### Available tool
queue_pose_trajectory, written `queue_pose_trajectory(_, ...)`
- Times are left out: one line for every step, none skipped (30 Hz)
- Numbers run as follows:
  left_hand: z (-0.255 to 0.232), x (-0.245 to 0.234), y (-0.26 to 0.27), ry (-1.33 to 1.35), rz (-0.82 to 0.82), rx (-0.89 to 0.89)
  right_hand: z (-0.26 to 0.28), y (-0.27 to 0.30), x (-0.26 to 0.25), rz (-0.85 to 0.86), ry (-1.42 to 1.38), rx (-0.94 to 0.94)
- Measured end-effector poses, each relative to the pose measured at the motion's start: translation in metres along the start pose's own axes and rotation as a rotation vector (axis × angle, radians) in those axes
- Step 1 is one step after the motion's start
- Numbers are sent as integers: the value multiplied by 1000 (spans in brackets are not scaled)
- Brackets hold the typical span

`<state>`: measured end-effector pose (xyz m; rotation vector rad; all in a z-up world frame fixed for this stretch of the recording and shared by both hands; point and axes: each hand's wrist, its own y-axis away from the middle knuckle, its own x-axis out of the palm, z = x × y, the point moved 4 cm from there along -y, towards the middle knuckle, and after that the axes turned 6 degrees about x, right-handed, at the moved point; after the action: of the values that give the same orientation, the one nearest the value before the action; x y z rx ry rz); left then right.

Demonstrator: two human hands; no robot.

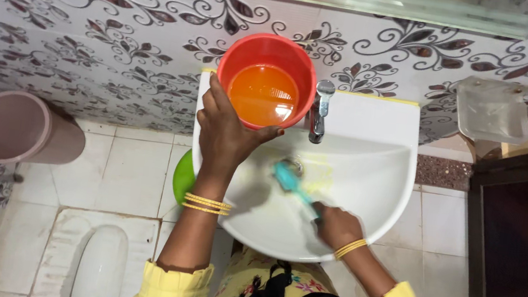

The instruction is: The person scrubs the inside of a white bathroom sink using a blue scrub brush while holding an orange bowl in the other hand. They repeatedly pour water from the bowl into the sink to rinse the surface during the cleaning process.

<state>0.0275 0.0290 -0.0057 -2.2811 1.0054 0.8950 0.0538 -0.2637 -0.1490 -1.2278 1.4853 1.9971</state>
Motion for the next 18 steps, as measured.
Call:
queue_pose_trajectory(-1, -1, 0, 0, -3, -1, -14, -4, -8, -5, 73, 95)
queue_pose_trajectory(-2, -2, 0, 0, -7, -1, -29, 4, -15, -6, 65, 100)
queue_pose_trajectory(-3, -2, -1, 2, -14, -1, -41, 13, -23, -11, 58, 104)
queue_pose_trajectory(-4, -2, -2, 3, -7, -14, -42, 21, -22, 25, 73, 96)
queue_pose_trajectory(-4, -3, -2, 4, -2, -29, -41, 32, -18, 63, 90, 86)
queue_pose_trajectory(-4, -3, -2, 4, 3, -45, -39, 42, -14, 100, 107, 77)
queue_pose_trajectory(-4, -4, -1, 3, 5, -48, -27, 47, -6, 88, 33, -17)
queue_pose_trajectory(-4, -3, 0, 3, 7, -51, -9, 45, 2, 75, -42, -111)
queue_pose_trajectory(-4, -3, 0, 2, 8, -51, 6, 37, 6, 55, -85, -157)
queue_pose_trajectory(-3, -3, -1, 8, -1, -45, 21, 28, 11, 35, -128, -204)
queue_pose_trajectory(-3, -3, 0, 13, -8, -37, 34, 13, 14, 44, -133, -166)
queue_pose_trajectory(-3, -3, 0, 18, -14, -29, 41, -3, 14, 54, -137, -128)
queue_pose_trajectory(-2, -3, 0, 12, -14, -32, 37, -12, 9, -36, -76, -98)
queue_pose_trajectory(-2, -2, -1, 6, -13, -35, 30, -20, 3, -126, -14, -69)
queue_pose_trajectory(-2, -2, -2, 0, -12, -35, 22, -23, -3, -217, 45, -39)
queue_pose_trajectory(-3, -2, -1, -4, -5, -38, 6, -18, -3, -192, 79, 18)
queue_pose_trajectory(-4, -3, 0, -6, -5, -41, -10, -9, -6, -172, 116, 70)
queue_pose_trajectory(-5, -4, -1, -8, -5, -45, -22, 1, -8, -130, 102, 87)
